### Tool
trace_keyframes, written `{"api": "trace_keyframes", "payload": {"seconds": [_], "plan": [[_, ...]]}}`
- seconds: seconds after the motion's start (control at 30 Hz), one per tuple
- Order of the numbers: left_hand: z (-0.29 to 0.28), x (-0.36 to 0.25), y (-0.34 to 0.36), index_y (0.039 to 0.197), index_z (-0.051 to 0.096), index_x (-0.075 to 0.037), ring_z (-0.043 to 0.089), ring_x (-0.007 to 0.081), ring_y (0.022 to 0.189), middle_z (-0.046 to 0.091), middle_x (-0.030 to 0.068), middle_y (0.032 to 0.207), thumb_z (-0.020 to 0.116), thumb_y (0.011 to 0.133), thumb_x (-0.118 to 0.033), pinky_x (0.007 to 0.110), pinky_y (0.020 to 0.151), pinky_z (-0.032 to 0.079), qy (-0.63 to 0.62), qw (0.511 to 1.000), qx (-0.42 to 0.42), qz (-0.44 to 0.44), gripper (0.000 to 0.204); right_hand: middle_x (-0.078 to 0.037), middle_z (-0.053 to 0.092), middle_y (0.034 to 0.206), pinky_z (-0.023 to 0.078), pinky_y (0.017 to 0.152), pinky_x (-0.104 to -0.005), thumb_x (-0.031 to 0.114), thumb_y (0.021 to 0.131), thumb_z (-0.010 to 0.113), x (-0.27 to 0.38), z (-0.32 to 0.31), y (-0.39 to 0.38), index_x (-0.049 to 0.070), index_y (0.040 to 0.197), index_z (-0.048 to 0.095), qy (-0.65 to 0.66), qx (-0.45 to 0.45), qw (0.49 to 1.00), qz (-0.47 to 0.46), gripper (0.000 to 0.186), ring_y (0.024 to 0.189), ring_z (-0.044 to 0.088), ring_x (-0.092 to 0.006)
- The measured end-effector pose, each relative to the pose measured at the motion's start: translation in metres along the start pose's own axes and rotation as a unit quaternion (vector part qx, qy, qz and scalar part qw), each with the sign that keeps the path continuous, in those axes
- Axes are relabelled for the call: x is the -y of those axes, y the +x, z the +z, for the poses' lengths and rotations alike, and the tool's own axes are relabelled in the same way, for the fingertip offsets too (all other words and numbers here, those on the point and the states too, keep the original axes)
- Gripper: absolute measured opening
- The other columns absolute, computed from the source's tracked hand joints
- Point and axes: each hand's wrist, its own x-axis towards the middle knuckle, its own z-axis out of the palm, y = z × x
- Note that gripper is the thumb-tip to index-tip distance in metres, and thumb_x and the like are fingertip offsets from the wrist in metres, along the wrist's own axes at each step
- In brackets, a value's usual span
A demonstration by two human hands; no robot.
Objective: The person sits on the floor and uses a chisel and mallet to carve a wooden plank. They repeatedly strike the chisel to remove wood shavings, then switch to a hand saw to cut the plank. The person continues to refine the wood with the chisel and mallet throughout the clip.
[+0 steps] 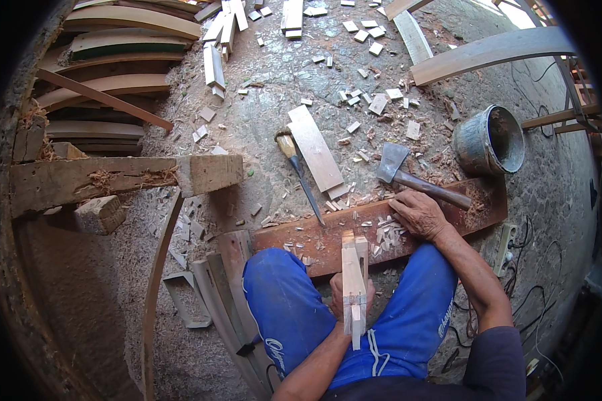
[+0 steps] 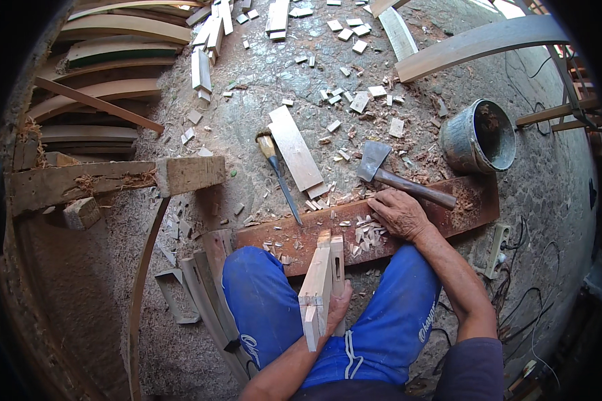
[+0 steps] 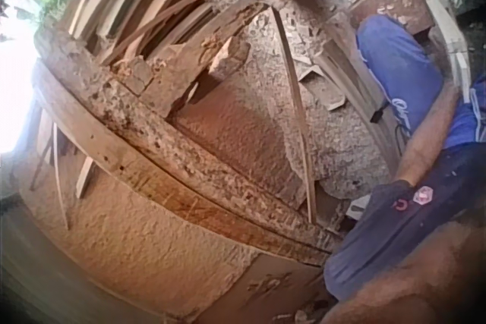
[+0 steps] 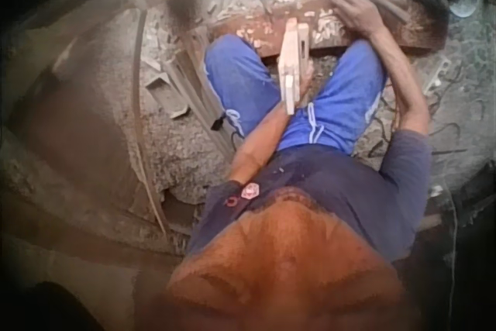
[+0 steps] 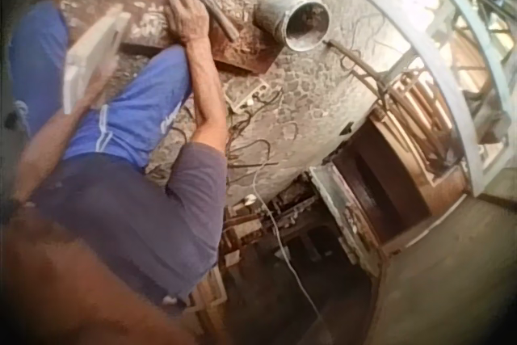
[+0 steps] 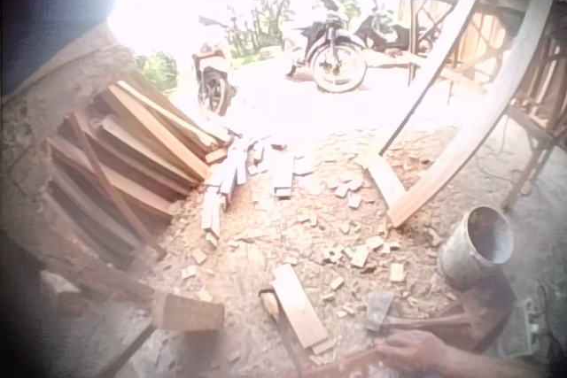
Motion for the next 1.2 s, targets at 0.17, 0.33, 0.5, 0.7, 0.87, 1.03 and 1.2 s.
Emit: {"api": "trace_keyframes", "payload": {"seconds": [0.17,0.33,0.5,0.7,0.87,1.03,1.2], "plan": [[-0.001,0.001,-0.002,0.125,0.047,-0.009,0.065,0.041,0.1,0.054,0.0164,0.116,0.083,0.076,-0.036,0.054,0.081,0.054,-0.007,0.999,0.024,-0.034,0.067,-0.009,0.065,0.115,0.046,0.098,-0.0427,0.035,0.093,0.065,-0.014,0.009,0.005,0.009,0.129,0.059,0.009,0.102,0.995,0.011,0.045,0.109,0.063,-0.0263],[-0.001,0.001,0.0,0.13,0.047,-0.008,0.065,0.0397,0.102,0.055,0.0165,0.119,0.083,0.077,-0.033,0.052,0.083,0.055,-0.046,0.999,0.014,-0.018,0.069,-0.007,0.064,0.114,0.044,0.096,-0.0415,0.04,0.092,0.061,-0.021,0.015,0.005,0.011,0.131,0.058,-0.01,0.114,0.993,0.013,0.048,0.108,0.062,-0.0245],[-0.014,-0.013,-0.003,0.131,0.048,-0.008,0.065,0.0399,0.102,0.054,0.0171,0.122,0.083,0.076,-0.031,0.052,0.084,0.055,-0.011,0.999,0.021,-0.048,0.069,-0.006,0.063,0.11,0.044,0.093,-0.0405,0.041,0.093,0.06,-0.023,0.018,0.005,0.013,0.13,0.059,-0.002,0.098,0.995,0.006,0.046,0.105,0.062,-0.0242],[-0.025,-0.028,-0.004,0.134,0.046,-0.009,0.064,0.0416,0.105,0.052,0.0165,0.125,0.084,0.076,-0.03,0.055,0.083,0.054,0.067,0.998,-0.012,0.012,0.073,-0.006,0.062,0.113,0.045,0.096,-0.0399,0.042,0.093,0.061,-0.022,0.014,0.008,0.014,0.13,0.058,0.015,0.142,0.989,0.03,0.046,0.106,0.061,-0.0245],[-0.007,-0.007,-0.011,0.134,0.049,-0.011,0.067,0.0379,0.104,0.054,0.0132,0.125,0.084,0.074,-0.029,0.05,0.084,0.057,0.008,0.999,0.012,-0.052,0.071,-0.009,0.062,0.115,0.045,0.101,-0.0407,0.041,0.094,0.059,-0.021,0.01,0.008,0.013,0.129,0.06,0.015,0.133,0.991,0.026,0.045,0.108,0.061,-0.0267],[0.0,-0.014,-0.001,0.132,0.052,-0.01,0.068,0.0367,0.105,0.059,0.0137,0.123,0.084,0.074,-0.03,0.047,0.086,0.058,0.005,0.999,-0.023,-0.043,0.069,-0.01,0.062,0.113,0.046,0.096,-0.0422,0.042,0.095,0.057,-0.025,0.018,0.001,0.013,0.131,0.059,-0.015,0.129,0.991,0.024,0.046,0.108,0.061,-0.0276],[-0.03,-0.05,0.008,0.135,0.048,-0.005,0.062,0.0388,0.113,0.058,0.02,0.128,0.081,0.078,-0.045,0.05,0.092,0.054,0.125,0.992,-0.03,-0.002,0.077,-0.01,0.062,0.109,0.046,0.094,-0.0428,0.044,0.096,0.055,-0.023,0.021,-0.001,0.014,0.129,0.058,-0.039,0.111,0.993,0.024,0.044,0.107,0.061,-0.0281]]}}
